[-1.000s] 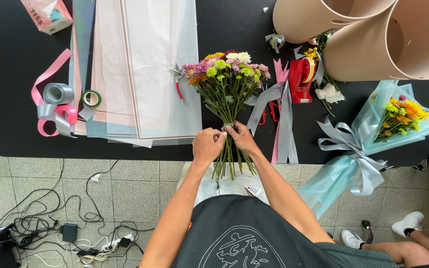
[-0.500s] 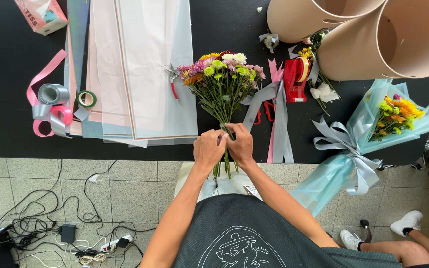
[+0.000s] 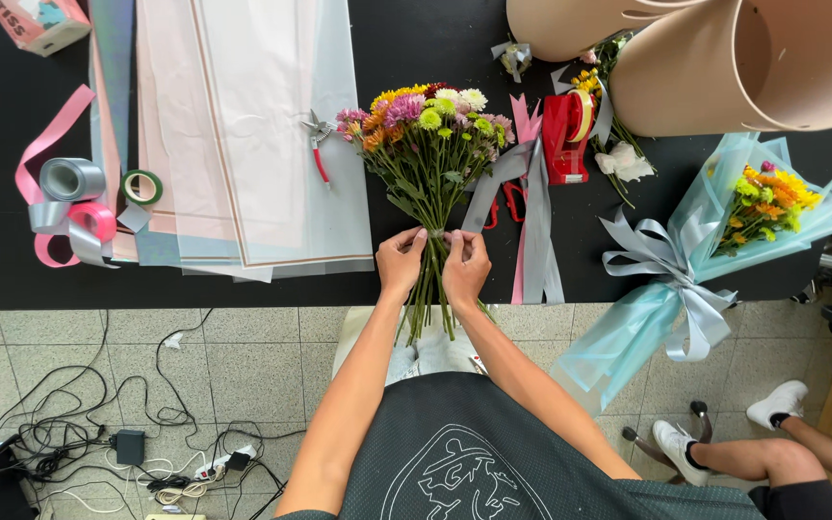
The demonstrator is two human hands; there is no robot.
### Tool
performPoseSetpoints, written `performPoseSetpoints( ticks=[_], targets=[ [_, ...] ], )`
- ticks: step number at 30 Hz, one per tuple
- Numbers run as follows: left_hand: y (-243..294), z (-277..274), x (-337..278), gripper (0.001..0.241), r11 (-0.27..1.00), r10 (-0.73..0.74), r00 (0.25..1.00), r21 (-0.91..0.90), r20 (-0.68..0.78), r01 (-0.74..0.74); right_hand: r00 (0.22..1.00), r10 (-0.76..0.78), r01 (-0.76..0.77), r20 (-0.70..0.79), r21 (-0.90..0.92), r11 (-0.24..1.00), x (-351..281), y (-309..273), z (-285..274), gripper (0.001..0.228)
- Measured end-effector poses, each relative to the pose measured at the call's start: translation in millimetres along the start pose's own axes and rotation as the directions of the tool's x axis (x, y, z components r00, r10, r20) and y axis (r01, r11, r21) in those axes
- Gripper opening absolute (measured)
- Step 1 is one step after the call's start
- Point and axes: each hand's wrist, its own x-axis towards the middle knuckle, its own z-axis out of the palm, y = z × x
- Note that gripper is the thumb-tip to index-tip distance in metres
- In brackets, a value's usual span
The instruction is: The person secures a bouquet of flowers by wrapping a wire around the stems and then tying a ribbon around the wire.
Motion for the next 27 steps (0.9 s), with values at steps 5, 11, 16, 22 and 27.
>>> performPoseSetpoints(
  ticks=[5,11,16,22,27],
  targets=[
    [-41,26,26,0.047,0.963,-0.109,0.994,-0.248,-0.016,0.102,0.980,0.199,-0.200,0.009,0.044,0.979,13,9,8,0.022],
    [-66,18,42,0.046,0.922,-0.146,0.989,-0.359,0.026,0.145,0.861,0.429,-0.489,0.273,0.212,0.846,26,-11,-9,0.116],
    [-68,17,43,0.047,0.890,-0.156,0.987,-0.427,0.046,0.161,0.900,0.345,-0.389,0.267,0.134,0.911,37,25,5,0.065],
    [-93,26,53,0.031,0.823,-0.201,0.980,-0.541,0.003,0.171,0.929,0.329,-0.355,0.168,0.159,0.921,38,64,26,0.020],
    [-73,23,39,0.024,0.811,-0.214,0.976,-0.563,-0.033,0.159,0.893,0.423,-0.443,0.154,0.125,0.888,40,65,28,0.023]
  ],
)
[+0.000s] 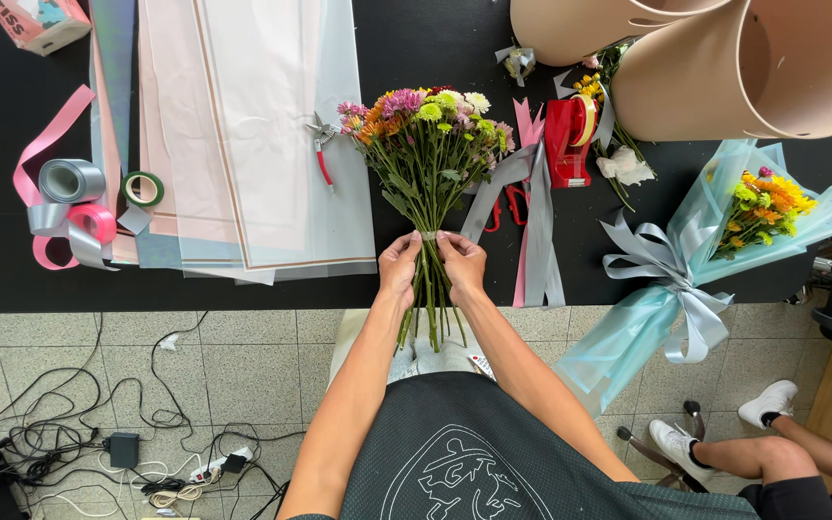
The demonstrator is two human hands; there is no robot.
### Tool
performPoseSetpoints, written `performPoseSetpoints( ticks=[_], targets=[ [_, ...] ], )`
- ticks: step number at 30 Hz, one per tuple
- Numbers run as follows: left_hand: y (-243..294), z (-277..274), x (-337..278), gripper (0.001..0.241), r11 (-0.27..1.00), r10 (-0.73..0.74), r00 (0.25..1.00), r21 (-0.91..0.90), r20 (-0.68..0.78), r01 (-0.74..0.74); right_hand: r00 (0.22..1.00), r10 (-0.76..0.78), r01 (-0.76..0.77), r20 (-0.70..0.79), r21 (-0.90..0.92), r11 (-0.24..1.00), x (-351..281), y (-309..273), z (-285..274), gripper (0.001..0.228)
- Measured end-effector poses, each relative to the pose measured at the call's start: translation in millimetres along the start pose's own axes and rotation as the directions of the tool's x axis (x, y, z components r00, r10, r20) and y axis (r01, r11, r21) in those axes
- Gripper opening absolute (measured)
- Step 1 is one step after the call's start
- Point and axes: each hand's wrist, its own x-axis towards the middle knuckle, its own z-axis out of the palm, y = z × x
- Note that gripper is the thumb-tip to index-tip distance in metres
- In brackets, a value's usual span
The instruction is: The person secures a bouquet of flowers by wrapping a wire around the stems and then tying a ribbon around the wire.
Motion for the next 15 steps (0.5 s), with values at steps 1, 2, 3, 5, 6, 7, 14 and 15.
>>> performPoseSetpoints(
  ticks=[1,2,3,5,6,7,14,15],
  targets=[
    [3,1,-3,0.023,1.000,-0.003,1.000,-0.008,0.002,0.003,0.998,0.058,-0.058,0.003,0.036,0.998,-2,-4,0,0.028],
    [5,1,-5,0.022,1.000,-0.006,1.000,-0.016,0.004,0.006,0.993,0.115,-0.115,0.008,0.072,0.991,-5,-8,1,0.032],
    [3,1,-2,0.022,1.000,-0.004,1.000,-0.017,0.005,0.004,0.994,0.112,-0.113,0.009,0.072,0.991,-13,-20,2,0.032],
    [-1,-2,5,0.018,0.997,-0.032,0.999,-0.072,0.018,0.033,0.964,0.266,-0.267,0.028,0.122,0.956,-31,-44,4,0.033],
    [-1,-3,7,0.018,0.997,-0.030,0.999,-0.074,0.019,0.031,0.964,0.264,-0.265,0.029,0.121,0.957,-31,-45,6,0.033],
    [-2,-4,8,0.018,0.993,-0.046,0.999,-0.106,0.021,0.048,0.961,0.275,-0.276,0.021,0.115,0.954,-32,-46,7,0.036],
    [-9,-9,19,0.016,0.969,-0.118,0.993,-0.218,0.015,0.118,0.971,0.177,-0.152,-0.164,0.152,0.977,-21,-16,6,0.082],
    [-9,-9,19,0.016,0.969,-0.121,0.992,-0.217,0.017,0.122,0.970,0.178,-0.153,-0.168,0.153,0.976,-33,-28,11,0.082]
  ],
)
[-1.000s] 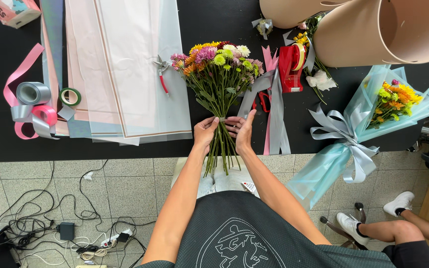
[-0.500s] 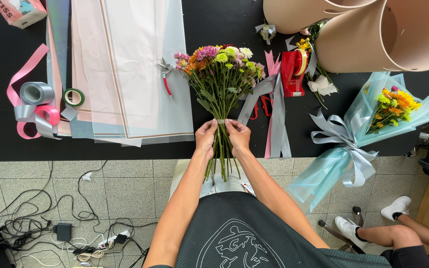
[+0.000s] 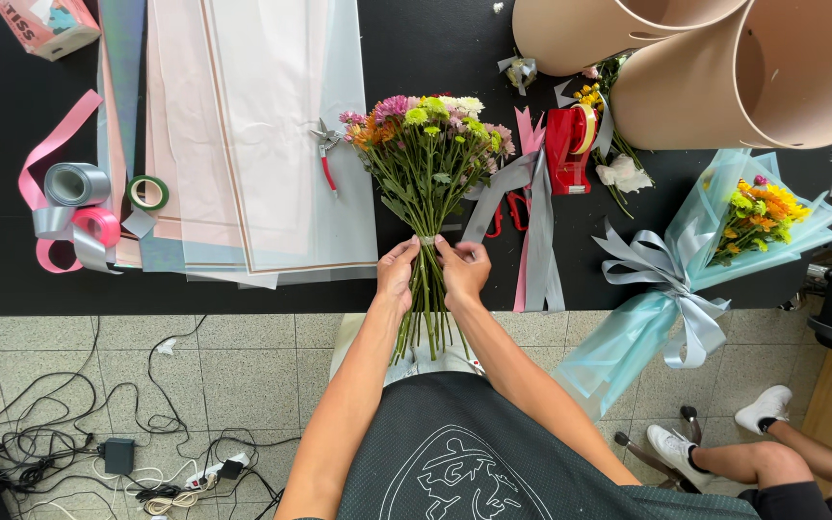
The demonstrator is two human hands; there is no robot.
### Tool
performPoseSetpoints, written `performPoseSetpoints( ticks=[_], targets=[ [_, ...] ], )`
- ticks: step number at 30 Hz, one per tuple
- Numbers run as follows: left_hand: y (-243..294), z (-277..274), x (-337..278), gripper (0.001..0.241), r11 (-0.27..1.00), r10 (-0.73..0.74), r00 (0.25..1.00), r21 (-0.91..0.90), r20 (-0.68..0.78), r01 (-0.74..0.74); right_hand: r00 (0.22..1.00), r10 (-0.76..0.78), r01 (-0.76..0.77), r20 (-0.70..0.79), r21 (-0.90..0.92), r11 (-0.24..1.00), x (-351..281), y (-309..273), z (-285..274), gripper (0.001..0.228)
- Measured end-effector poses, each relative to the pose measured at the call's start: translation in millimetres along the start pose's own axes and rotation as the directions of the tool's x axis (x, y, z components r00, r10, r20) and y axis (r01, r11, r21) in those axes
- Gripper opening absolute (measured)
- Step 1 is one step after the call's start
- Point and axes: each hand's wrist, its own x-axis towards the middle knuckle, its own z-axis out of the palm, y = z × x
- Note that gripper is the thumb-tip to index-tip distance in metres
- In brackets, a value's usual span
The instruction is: The person secures a bouquet of flowers by wrapping a wire around the stems and then tying a ribbon around the wire.
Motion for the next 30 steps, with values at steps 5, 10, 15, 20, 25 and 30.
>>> performPoseSetpoints(
  ticks=[5,10,15,20,25,30],
  targets=[
    [6,7,-4,0.017,1.000,-0.009,1.000,0.016,-0.009,0.009,0.905,-0.426,0.401,0.005,-0.351,0.846,-36,-22,8,0.023],
    [-5,-3,12,0.021,0.999,0.006,0.999,0.038,-0.034,-0.005,0.925,-0.355,0.379,0.135,-0.400,0.835,3,3,3,0.029],
    [4,-5,10,0.025,0.994,-0.034,0.999,0.102,-0.023,0.036,0.895,-0.248,0.363,0.370,-0.286,0.887,-25,-35,-3,0.047],
    [28,9,-16,0.047,0.980,-0.158,0.987,0.125,-0.008,0.157,0.811,-0.030,0.239,0.584,-0.285,0.928,-57,-76,2,0.067],
    [39,2,-12,0.064,0.926,-0.363,0.932,0.119,0.012,0.360,0.777,-0.041,0.244,0.628,-0.241,0.939,-37,-62,-8,0.066],
    [21,-8,26,0.061,0.885,-0.451,0.885,0.188,0.113,0.427,0.787,-0.082,0.261,0.612,-0.210,0.942,-46,-69,-7,0.053]
  ],
)
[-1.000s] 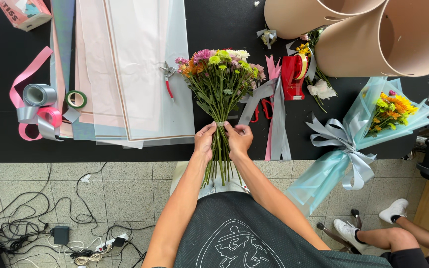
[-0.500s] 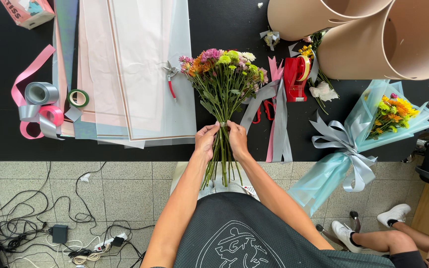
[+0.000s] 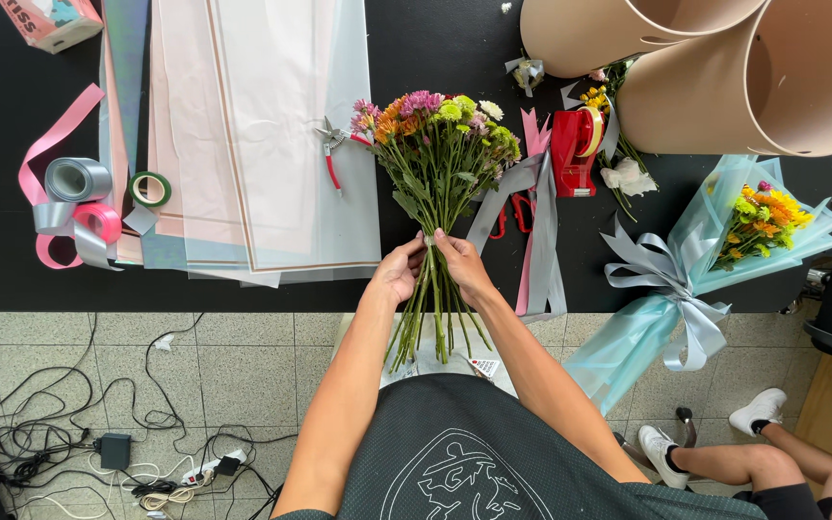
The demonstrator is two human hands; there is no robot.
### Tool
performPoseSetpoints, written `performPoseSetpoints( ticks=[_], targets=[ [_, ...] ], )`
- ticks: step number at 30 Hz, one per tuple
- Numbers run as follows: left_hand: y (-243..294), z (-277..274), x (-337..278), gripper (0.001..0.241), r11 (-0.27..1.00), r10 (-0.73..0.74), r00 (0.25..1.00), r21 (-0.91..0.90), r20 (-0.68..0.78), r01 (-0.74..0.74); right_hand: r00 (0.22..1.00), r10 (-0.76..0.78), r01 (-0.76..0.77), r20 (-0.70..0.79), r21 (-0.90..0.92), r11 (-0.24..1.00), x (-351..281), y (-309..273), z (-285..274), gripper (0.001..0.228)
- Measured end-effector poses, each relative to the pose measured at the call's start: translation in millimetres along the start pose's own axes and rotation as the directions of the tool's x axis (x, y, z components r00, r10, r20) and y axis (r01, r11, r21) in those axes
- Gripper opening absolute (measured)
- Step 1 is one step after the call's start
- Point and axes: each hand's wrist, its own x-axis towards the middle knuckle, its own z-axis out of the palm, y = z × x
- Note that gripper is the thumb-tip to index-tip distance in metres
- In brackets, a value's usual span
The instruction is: The person secures a bouquet of flowers by wrapping a wire around the stems and then tying a ribbon around the wire.
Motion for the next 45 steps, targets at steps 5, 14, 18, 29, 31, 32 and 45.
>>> performPoseSetpoints(
  ticks=[5,14,18,29,31,32,45],
  targets=[
    [1,-9,8,0.033,0.979,-0.049,0.999,-0.199,0.006,0.049,0.999,0.011,-0.011,0.036,-0.013,1.000,2,2,-6,0.060],
    [22,31,-57,0.035,0.762,0.479,0.877,0.473,0.047,-0.441,0.995,0.002,-0.029,-0.097,-0.287,0.958,73,113,-50,0.070],
    [24,41,-75,0.032,0.698,0.493,0.867,0.566,0.064,-0.439,0.984,-0.033,-0.031,-0.173,-0.354,0.935,12,21,-19,0.085],
    [49,22,-76,0.013,0.361,0.477,0.813,0.770,0.333,-0.527,0.972,-0.013,-0.043,-0.236,-0.229,0.972,-11,-11,-9,0.076],
    [62,33,-98,0.013,0.190,0.471,0.797,0.839,0.377,-0.510,0.973,-0.038,-0.017,-0.229,-0.234,0.972,0,5,-14,0.071],
    [69,40,-108,0.015,0.012,0.461,0.782,0.878,0.420,-0.479,0.973,-0.065,0.011,-0.220,-0.240,0.971,6,12,-17,0.065],
    [87,48,-119,0.020,-0.561,0.394,0.712,0.766,0.581,-0.314,0.968,-0.126,0.079,-0.217,-0.214,0.974,4,18,-24,0.061]
  ],
)
